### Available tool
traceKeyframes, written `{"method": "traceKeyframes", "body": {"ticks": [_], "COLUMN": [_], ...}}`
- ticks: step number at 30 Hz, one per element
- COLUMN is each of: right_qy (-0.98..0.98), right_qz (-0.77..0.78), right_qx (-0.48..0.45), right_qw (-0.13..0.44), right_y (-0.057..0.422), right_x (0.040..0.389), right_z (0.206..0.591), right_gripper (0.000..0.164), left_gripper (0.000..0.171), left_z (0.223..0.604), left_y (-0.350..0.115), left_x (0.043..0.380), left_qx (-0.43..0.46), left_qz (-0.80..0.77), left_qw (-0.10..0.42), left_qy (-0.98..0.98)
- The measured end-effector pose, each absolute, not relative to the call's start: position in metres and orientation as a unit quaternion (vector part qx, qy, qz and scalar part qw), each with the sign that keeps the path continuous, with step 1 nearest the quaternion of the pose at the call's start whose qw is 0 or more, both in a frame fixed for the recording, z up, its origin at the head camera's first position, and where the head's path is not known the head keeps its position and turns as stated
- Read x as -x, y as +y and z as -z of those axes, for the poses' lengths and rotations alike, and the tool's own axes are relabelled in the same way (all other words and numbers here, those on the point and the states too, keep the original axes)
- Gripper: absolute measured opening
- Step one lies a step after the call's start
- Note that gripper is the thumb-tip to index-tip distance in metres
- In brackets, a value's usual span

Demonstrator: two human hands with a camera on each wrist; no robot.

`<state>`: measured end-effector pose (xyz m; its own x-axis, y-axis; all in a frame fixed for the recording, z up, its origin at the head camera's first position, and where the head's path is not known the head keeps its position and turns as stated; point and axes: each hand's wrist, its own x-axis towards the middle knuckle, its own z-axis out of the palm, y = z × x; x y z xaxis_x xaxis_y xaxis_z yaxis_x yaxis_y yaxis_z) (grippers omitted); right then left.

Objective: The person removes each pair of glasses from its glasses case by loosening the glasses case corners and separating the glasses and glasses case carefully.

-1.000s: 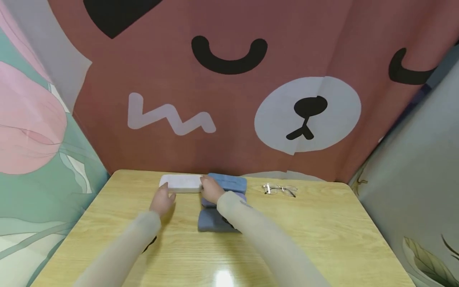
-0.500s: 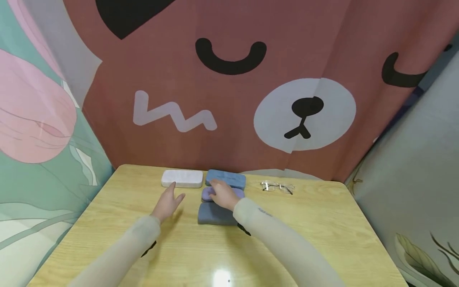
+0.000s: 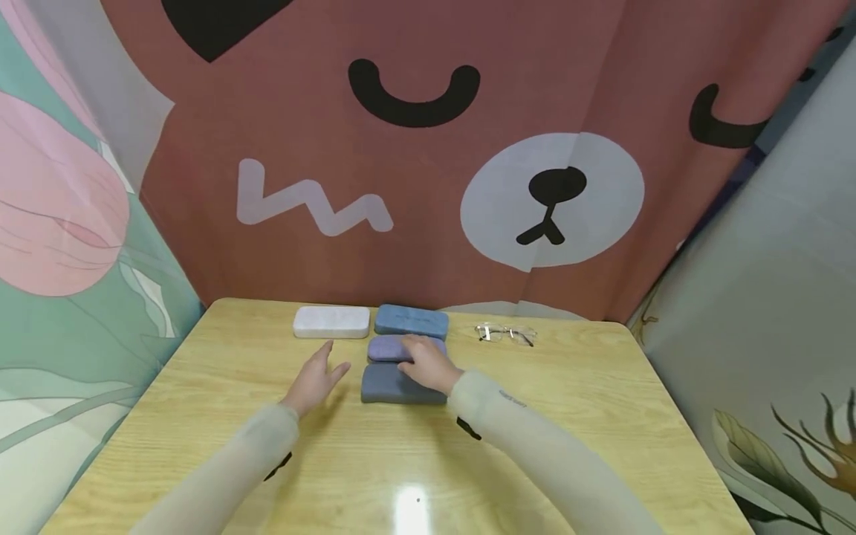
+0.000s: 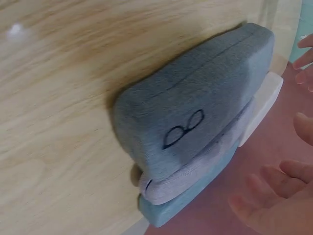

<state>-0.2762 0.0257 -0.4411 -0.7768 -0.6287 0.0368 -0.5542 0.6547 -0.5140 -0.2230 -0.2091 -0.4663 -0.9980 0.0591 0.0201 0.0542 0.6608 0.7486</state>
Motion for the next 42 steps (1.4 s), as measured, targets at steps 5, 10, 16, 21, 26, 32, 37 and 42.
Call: {"method": "traceKeyframes", "body": {"ticks": [5,10,16,21,26,32,37,42], "right_qy": [0.903,0.897,0.901,0.905,0.906,0.906,0.910,0.915], "right_qz": [0.263,0.270,0.262,0.261,0.269,0.290,0.298,0.282], "right_qx": [0.334,0.347,0.343,0.331,0.321,0.298,0.278,0.271], "right_qw": [0.064,0.049,0.053,0.061,0.064,0.078,0.082,0.096], "right_y": [0.033,0.043,0.053,0.057,0.062,0.068,0.072,0.075], "right_x": [0.275,0.274,0.271,0.268,0.266,0.263,0.264,0.262], "right_z": [0.442,0.447,0.452,0.451,0.451,0.454,0.456,0.461], "right_gripper": [0.050,0.051,0.055,0.055,0.056,0.058,0.060,0.065], "left_gripper": [0.069,0.072,0.072,0.075,0.079,0.084,0.084,0.085], "left_z": [0.467,0.470,0.479,0.482,0.483,0.484,0.489,0.495], "left_y": [-0.205,-0.200,-0.194,-0.189,-0.184,-0.176,-0.172,-0.169], "left_x": [0.219,0.212,0.207,0.205,0.205,0.203,0.206,0.208], "left_qx": [-0.022,-0.029,-0.033,-0.028,-0.035,-0.053,-0.083,-0.102], "left_qz": [-0.404,-0.413,-0.438,-0.456,-0.442,-0.404,-0.380,-0.355], "left_qw": [0.024,0.031,0.046,0.055,0.061,0.059,0.038,0.013], "left_qy": [0.914,0.910,0.897,0.888,0.894,0.911,0.920,0.929]}}
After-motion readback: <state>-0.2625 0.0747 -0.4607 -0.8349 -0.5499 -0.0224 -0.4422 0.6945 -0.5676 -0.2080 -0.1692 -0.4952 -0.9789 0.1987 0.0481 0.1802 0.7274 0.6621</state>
